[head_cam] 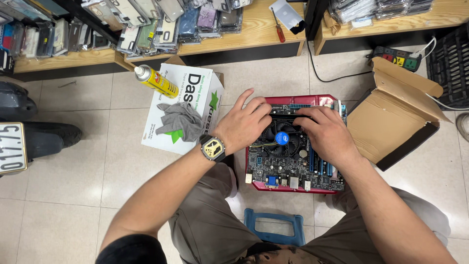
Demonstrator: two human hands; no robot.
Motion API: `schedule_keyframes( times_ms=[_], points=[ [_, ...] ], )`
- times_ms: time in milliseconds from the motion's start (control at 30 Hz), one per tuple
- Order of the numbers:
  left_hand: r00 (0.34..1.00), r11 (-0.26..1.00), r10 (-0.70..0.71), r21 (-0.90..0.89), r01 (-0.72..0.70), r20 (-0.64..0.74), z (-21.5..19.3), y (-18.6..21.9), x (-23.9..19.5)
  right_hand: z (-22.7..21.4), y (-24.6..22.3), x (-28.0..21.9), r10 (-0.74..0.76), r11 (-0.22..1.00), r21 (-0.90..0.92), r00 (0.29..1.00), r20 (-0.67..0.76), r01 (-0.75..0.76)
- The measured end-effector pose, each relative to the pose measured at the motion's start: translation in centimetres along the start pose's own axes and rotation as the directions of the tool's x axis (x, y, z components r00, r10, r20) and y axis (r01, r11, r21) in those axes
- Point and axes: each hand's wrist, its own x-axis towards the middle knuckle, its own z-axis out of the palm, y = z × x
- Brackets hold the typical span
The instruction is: The person removes a CPU cooler from a motherboard. They unplug the fan cable, detach the mounting clips, and lift the cooler off the board, placing it aside.
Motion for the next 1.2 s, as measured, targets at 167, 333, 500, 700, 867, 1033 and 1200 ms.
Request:
schedule_keyframes(
  times_ms=[167, 333, 500, 700, 867, 1033, 1200],
  points=[
    [0.997, 0.997, 0.077, 0.018, -0.076, -0.029, 0.2, -0.3, 1.2, 0.3, 0.1, 0.1, -0.015, 1.0, -0.005, 0.999, -0.032, 0.015],
    [0.995, 0.996, 0.091, -0.007, -0.092, -0.046, 0.9, -1.1, 0.9, 0.2, -0.1, 0.1, -0.003, 1.0, 0.007, 1.0, -0.023, 0.003],
    [0.989, 0.991, 0.133, -0.025, -0.131, 0.068, -0.1, -1.2, 1.1, 0.1, -0.4, 0.2, -0.006, 1.0, 0.003, 1.0, -0.008, 0.006],
    [0.967, 0.978, 0.206, -0.067, -0.198, 0.15, 0.4, -2.0, 0.9, 0.7, -0.4, -0.2, 0.047, 0.998, 0.031, 0.999, -0.012, -0.046],
    [0.958, 0.973, 0.199, -0.161, -0.168, 0.205, 1.0, -2.6, 0.0, 1.1, 0.2, -0.5, 0.045, 0.998, 0.033, 0.999, 0.024, -0.045],
    [0.958, 0.957, 0.137, -0.282, -0.063, 0.252, -0.8, -2.9, -0.1, 0.7, -0.1, -0.1, 0.054, 0.997, 0.052, 0.997, 0.053, -0.056],
    [0.956, 0.97, 0.187, -0.198, -0.143, 0.226, 3.0, -3.0, -1.4, 0.5, -0.2, 0.0, 0.053, 0.997, 0.047, 0.995, 0.08, -0.057]
  ],
)
